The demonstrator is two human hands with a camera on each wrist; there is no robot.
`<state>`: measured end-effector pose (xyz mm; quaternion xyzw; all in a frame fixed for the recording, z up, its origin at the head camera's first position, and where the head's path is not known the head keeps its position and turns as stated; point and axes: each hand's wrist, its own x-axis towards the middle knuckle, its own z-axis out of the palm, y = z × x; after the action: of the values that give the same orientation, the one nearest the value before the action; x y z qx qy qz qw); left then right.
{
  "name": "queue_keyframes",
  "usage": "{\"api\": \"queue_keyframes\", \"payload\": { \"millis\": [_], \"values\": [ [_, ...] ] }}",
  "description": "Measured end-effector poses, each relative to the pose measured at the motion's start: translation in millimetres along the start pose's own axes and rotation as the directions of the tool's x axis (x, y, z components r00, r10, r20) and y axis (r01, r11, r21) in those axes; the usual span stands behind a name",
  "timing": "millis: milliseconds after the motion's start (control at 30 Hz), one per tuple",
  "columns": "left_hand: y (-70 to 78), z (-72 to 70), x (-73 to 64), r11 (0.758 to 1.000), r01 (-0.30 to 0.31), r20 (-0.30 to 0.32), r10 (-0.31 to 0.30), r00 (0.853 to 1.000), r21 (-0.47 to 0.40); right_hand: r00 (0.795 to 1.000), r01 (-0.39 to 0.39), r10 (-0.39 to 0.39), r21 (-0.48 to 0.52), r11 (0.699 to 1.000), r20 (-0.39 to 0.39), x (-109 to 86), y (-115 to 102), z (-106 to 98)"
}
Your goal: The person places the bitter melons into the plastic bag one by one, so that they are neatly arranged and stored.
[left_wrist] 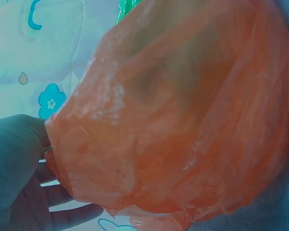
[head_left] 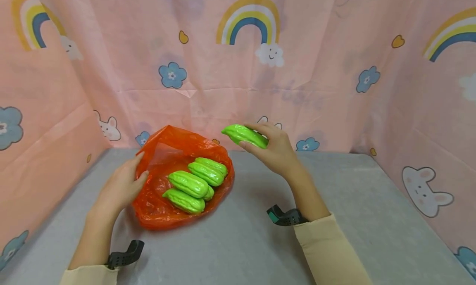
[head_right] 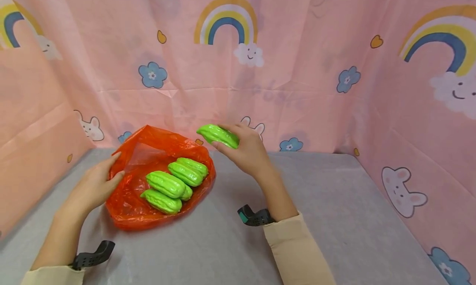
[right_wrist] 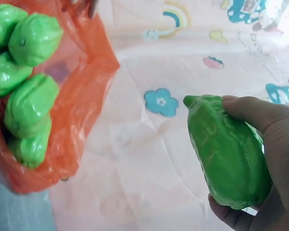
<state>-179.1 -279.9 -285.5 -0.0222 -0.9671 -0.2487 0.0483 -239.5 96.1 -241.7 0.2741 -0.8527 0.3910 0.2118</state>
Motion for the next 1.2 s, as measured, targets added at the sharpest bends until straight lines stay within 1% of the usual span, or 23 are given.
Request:
{"api": "queue_keyframes", "payload": {
  "millis": [200, 333, 500, 767, 900, 1000, 1200],
  "values": [
    [0.8, 0.6, 2.1, 1.0, -0.013, -0.005, 0.013, 1.0, 0.006, 1.0, 0.021, -0.021, 0.034, 0.999, 0.014, 5.8, -8.9, 16.3],
    [0.7, 0.7, 2.6, 1.0, -0.011, -0.005, 0.011, 1.0, 0.005, 0.999, 0.022, -0.023, 0.032, 0.999, 0.03, 9.9, -15.4, 27.0],
    [0.8, 1.6, 3.2, 1.0, -0.005, -0.001, 0.005, 1.0, 0.0, 0.997, 0.043, -0.044, 0.031, 0.999, 0.056, 15.1, -20.7, 40.4],
    [-0.7, 0.9, 2.2, 1.0, -0.007, -0.013, 0.007, 1.0, -0.003, 0.991, 0.019, -0.02, 0.008, 1.0, 0.132, 21.5, -31.5, 64.6],
    [-1.4, 0.6, 0.7, 1.0, -0.011, -0.018, 0.011, 1.0, 0.007, 0.991, 0.021, -0.023, 0.02, 1.0, 0.134, 23.2, -37.1, 75.5],
    [-1.2, 0.2, 0.2, 1.0, -0.012, -0.017, 0.012, 1.0, 0.006, 0.991, 0.031, -0.03, -0.003, 1.0, 0.13, 22.7, -37.6, 82.8],
    [-2.7, -1.2, -0.2, 1.0, 0.002, -0.014, -0.002, 1.0, 0.008, 0.988, 0.005, -0.002, -0.021, 1.0, 0.152, 20.8, -33.4, 96.6]
  ]
}}
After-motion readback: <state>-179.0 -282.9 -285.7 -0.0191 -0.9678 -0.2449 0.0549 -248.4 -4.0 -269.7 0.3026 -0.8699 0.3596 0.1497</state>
